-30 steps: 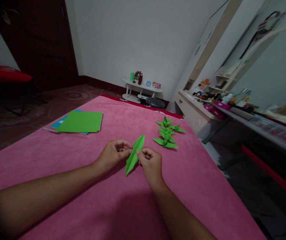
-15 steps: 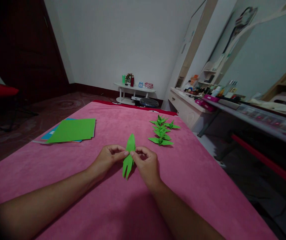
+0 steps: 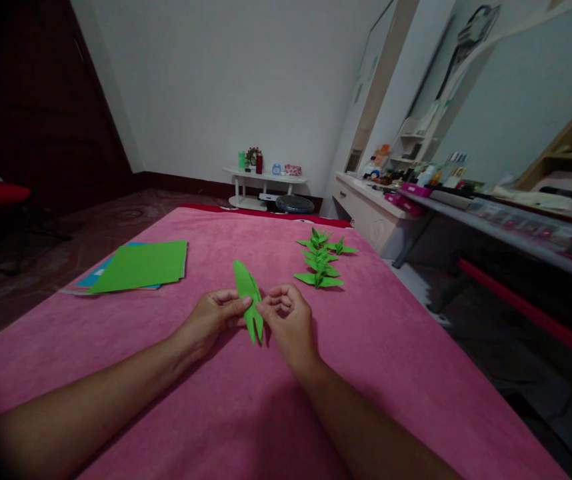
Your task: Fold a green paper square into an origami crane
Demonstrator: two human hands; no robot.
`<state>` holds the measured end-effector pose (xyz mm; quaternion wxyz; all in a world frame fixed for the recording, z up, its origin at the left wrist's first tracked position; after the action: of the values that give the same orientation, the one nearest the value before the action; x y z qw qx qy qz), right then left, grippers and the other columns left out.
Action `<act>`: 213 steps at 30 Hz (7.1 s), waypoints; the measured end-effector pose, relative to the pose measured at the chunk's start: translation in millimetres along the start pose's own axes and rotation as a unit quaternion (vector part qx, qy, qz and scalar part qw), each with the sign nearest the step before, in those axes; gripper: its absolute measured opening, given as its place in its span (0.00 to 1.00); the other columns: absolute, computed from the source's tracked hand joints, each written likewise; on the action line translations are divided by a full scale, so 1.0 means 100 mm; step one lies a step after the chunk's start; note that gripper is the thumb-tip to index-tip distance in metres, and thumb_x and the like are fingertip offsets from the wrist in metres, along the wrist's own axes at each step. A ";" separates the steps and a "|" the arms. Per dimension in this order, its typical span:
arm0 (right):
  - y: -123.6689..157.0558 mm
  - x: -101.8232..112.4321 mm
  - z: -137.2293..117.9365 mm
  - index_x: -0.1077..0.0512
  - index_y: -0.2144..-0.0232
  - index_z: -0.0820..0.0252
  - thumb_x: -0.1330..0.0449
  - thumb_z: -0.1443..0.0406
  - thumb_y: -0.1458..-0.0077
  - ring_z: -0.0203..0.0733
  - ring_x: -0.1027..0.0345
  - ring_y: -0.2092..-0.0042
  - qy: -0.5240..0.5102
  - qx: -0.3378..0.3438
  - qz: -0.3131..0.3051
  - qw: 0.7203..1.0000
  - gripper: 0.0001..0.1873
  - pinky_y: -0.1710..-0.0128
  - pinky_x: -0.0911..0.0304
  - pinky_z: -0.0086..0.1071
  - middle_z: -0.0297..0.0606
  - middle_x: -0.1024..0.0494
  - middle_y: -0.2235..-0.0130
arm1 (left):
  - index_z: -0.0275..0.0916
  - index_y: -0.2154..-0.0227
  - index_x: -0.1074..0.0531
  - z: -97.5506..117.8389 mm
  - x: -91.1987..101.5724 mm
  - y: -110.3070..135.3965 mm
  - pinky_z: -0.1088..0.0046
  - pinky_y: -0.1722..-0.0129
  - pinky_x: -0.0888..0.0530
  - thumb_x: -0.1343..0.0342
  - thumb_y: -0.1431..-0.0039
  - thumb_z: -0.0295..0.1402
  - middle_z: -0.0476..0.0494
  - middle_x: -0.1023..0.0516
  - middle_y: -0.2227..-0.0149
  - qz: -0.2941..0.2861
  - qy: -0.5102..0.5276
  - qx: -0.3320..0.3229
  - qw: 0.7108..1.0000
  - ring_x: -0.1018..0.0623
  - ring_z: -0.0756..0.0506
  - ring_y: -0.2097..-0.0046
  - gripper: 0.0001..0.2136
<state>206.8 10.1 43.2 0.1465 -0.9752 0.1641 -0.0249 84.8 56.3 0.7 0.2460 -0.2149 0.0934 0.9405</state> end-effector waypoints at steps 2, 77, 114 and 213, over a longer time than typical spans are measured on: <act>0.01 -0.04 -0.01 0.33 0.71 0.60 0.36 0.63 0.54 0.35 0.32 0.71 0.006 -0.002 -0.015 1.000 0.10 0.72 0.37 0.27 0.32 0.28 0.73 | 0.30 0.71 0.24 0.00 0.03 -0.02 0.71 0.66 0.24 0.33 0.58 0.34 0.41 0.21 0.71 0.003 0.029 0.001 1.000 0.22 0.48 0.70 0.13; 0.07 -0.12 0.00 0.30 0.81 0.61 0.39 0.64 0.54 0.34 0.40 0.77 0.001 -0.020 -0.070 0.997 0.08 0.77 0.42 0.28 0.32 0.32 0.80 | 0.32 0.71 0.25 0.03 -0.14 0.09 0.74 0.71 0.28 0.33 0.60 0.33 0.43 0.21 0.74 -0.044 0.058 0.005 0.997 0.24 0.49 0.74 0.13; 0.05 -0.12 0.19 0.29 0.78 0.62 0.39 0.64 0.51 0.29 0.44 0.78 -0.106 -0.090 -0.097 0.986 0.08 0.78 0.50 0.25 0.29 0.33 0.80 | 0.32 0.70 0.21 0.02 -0.31 0.15 0.78 0.74 0.36 0.36 0.55 0.34 0.43 0.22 0.74 -0.143 -0.032 0.025 0.989 0.29 0.53 0.76 0.10; 0.01 0.00 -0.02 0.34 0.78 0.60 0.36 0.60 0.53 0.31 0.42 0.82 0.069 -0.006 -0.035 0.997 0.12 0.82 0.47 0.25 0.27 0.35 0.84 | 0.33 0.79 0.26 0.10 -0.17 0.05 0.79 0.81 0.41 0.38 0.56 0.37 0.51 0.31 0.82 -0.052 -0.190 -0.065 0.978 0.36 0.54 0.81 0.11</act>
<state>205.7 8.3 45.0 0.1277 -0.9772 0.1395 -0.0967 92.6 47.3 17.4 0.2933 -0.0523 -0.0280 0.9542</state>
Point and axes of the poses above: each hand's wrist, its own y-axis away from the middle knuckle, its own x-axis out of the back of the hand, z = x × y, the point moved 10 cm from there along -y, towards the middle knuckle
